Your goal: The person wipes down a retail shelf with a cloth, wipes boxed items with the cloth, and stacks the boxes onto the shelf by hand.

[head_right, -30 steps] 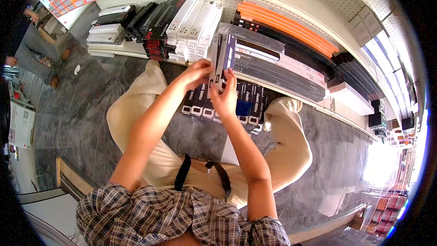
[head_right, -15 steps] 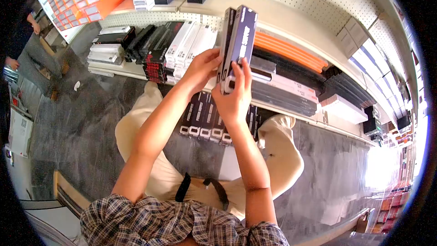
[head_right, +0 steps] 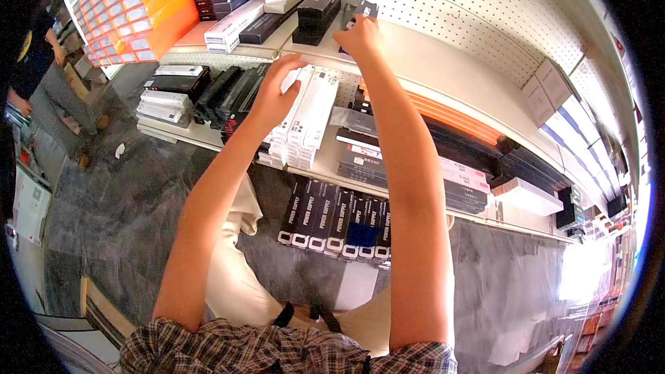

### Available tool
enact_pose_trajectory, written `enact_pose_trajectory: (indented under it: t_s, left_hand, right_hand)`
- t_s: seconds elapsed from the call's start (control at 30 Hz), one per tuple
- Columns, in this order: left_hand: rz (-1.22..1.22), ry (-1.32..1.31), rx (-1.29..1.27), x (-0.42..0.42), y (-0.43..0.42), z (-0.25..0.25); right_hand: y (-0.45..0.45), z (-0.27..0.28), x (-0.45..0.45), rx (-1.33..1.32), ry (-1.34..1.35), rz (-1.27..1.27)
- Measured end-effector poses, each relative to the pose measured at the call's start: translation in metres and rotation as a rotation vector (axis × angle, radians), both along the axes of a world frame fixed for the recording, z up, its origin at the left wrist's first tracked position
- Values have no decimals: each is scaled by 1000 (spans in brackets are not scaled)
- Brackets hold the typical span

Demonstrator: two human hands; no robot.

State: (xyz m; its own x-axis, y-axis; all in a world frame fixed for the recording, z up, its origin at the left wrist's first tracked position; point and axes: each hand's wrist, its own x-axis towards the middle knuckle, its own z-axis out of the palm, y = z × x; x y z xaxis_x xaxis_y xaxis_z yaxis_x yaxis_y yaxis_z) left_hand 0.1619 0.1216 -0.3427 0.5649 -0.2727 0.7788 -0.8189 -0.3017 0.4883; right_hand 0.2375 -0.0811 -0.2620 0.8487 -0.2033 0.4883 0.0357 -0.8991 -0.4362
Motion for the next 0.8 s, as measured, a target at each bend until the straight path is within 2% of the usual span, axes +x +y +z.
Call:
enact_pose_trajectory:
  t_s: [0.07, 0.13, 0.17, 0.2, 0.23, 0.3, 0.37, 0.43, 0.47, 0.57, 0.6, 0.63, 0.7, 0.8]
  left_hand:
    - [46, -22, 84, 5, 9, -2]
    - [381, -161, 409, 11, 10, -5]
    - [374, -152, 409, 13, 6, -6]
    - [444, -166, 480, 18, 0, -5]
    - [515, -182, 547, 23, -5, -4]
    - [522, -211, 562, 30, -13, -5]
    - [544, -211, 555, 31, -19, -3]
    - [563, -223, 553, 34, -21, 3]
    - [576, -213, 548, 34, -22, 5]
    - [623, -184, 504, 36, -29, 10]
    - [672, -161, 470, 37, -29, 11]
    - [673, -163, 471, 41, -28, 10]
    - [601, -156, 507, 46, -26, 8]
    - [594, -179, 501, 46, -25, 7]
  right_hand:
    - [0, -2, 14, -75, 2, 80]
    - [5, -1, 19, -55, 4, 88]
    - [4, -2, 17, -36, 6, 87]
    - [1, -4, 12, -89, 8, 214]
    - [0, -5, 8, -89, 14, 207]
    - [0, -7, 3, -50, -75, 285]
    - [-5, -4, -1, -12, -94, 262]
    - [-6, 14, -17, -66, 37, 262]
    - [-9, 21, -33, 5, 128, 298]
    - [-12, 0, -34, -51, 129, 304]
    - [-11, -5, -25, -100, 134, 197]
    - [-14, -13, -16, -98, 132, 198]
    - [-10, -23, -9, -27, -58, 212]
    - [3, -20, -14, -75, -61, 269]
